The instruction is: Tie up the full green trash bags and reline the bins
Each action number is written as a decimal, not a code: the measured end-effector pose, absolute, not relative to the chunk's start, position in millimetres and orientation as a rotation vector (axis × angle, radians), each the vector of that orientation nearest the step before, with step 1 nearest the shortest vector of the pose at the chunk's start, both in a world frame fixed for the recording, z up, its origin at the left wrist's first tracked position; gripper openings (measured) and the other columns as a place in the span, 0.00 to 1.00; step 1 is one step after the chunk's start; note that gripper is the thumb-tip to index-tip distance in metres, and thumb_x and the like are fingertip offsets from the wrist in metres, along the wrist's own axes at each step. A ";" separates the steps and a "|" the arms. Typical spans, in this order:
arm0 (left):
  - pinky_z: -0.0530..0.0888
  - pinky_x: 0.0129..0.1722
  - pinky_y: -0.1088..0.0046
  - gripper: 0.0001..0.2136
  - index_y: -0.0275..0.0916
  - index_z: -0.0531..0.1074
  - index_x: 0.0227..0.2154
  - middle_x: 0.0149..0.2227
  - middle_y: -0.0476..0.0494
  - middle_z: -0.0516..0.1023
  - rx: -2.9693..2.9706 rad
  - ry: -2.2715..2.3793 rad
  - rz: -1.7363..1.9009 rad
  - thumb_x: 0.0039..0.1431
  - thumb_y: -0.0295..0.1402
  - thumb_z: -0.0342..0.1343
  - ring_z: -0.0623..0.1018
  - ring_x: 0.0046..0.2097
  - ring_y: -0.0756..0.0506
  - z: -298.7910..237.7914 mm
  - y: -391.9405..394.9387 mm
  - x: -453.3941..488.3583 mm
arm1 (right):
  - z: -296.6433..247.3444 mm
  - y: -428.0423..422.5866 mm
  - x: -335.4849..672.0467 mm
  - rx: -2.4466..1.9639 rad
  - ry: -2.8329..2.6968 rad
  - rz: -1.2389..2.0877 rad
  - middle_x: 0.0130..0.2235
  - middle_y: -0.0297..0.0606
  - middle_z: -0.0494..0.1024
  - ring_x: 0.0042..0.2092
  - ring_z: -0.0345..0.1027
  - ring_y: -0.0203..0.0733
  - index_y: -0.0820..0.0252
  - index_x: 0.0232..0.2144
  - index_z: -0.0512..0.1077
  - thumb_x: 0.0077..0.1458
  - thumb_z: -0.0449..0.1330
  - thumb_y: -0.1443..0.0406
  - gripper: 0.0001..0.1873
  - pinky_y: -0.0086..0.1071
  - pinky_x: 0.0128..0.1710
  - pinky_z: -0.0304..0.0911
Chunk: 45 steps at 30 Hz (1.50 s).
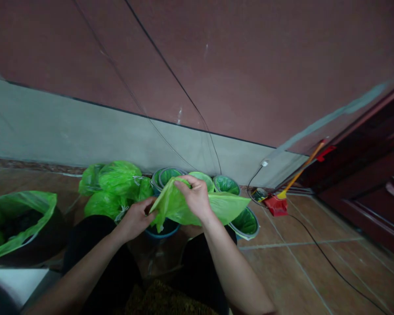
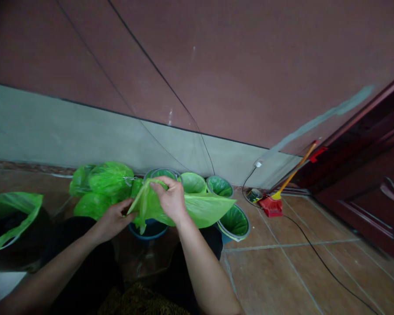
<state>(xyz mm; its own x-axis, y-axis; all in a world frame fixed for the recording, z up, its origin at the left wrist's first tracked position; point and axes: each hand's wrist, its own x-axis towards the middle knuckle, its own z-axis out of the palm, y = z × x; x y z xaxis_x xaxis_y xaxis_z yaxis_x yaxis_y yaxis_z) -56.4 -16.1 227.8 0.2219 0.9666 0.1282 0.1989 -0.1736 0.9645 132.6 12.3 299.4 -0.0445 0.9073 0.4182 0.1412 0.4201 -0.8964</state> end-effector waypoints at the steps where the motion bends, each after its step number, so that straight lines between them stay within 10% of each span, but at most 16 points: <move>1: 0.70 0.34 0.74 0.10 0.41 0.77 0.36 0.30 0.49 0.79 1.591 1.171 1.040 0.53 0.38 0.58 0.76 0.33 0.45 219.4 -14.3 -57.4 | 304.7 11.8 136.8 -0.966 -1.457 0.799 0.31 0.32 0.80 0.34 0.72 0.38 0.58 0.29 0.79 0.50 0.64 0.60 0.08 0.31 0.39 0.65; 15: 0.68 0.33 0.74 0.04 0.39 0.70 0.21 0.27 0.50 0.75 1.264 1.247 1.378 0.42 0.33 0.58 0.73 0.32 0.48 177.4 6.1 -58.5 | 339.9 6.6 169.5 -0.915 -1.282 0.723 0.29 0.31 0.79 0.31 0.69 0.35 0.57 0.29 0.78 0.48 0.67 0.58 0.09 0.30 0.34 0.65; 29: 0.57 0.20 0.80 0.12 0.39 0.69 0.26 0.18 0.59 0.62 0.958 1.162 1.434 0.44 0.39 0.64 0.60 0.20 0.56 206.0 -3.2 -57.5 | 340.0 17.1 190.1 -0.943 -1.218 0.586 0.31 0.33 0.79 0.33 0.70 0.37 0.58 0.31 0.78 0.48 0.67 0.57 0.11 0.32 0.36 0.65; 41: 0.75 0.40 0.64 0.23 0.43 0.72 0.45 0.43 0.43 0.79 0.707 1.071 1.324 0.50 0.52 0.59 0.79 0.42 0.42 171.7 5.5 -31.6 | 351.9 -2.5 133.1 -0.914 -1.303 0.702 0.30 0.31 0.79 0.32 0.71 0.37 0.57 0.30 0.78 0.48 0.66 0.58 0.09 0.32 0.35 0.67; 45: 0.77 0.39 0.63 0.19 0.41 0.73 0.45 0.40 0.40 0.82 0.549 1.018 1.116 0.50 0.42 0.63 0.81 0.40 0.41 164.2 -13.0 -0.4 | 351.2 -5.1 118.3 -0.900 -1.320 0.687 0.30 0.32 0.79 0.33 0.71 0.37 0.58 0.30 0.78 0.49 0.65 0.59 0.08 0.32 0.36 0.67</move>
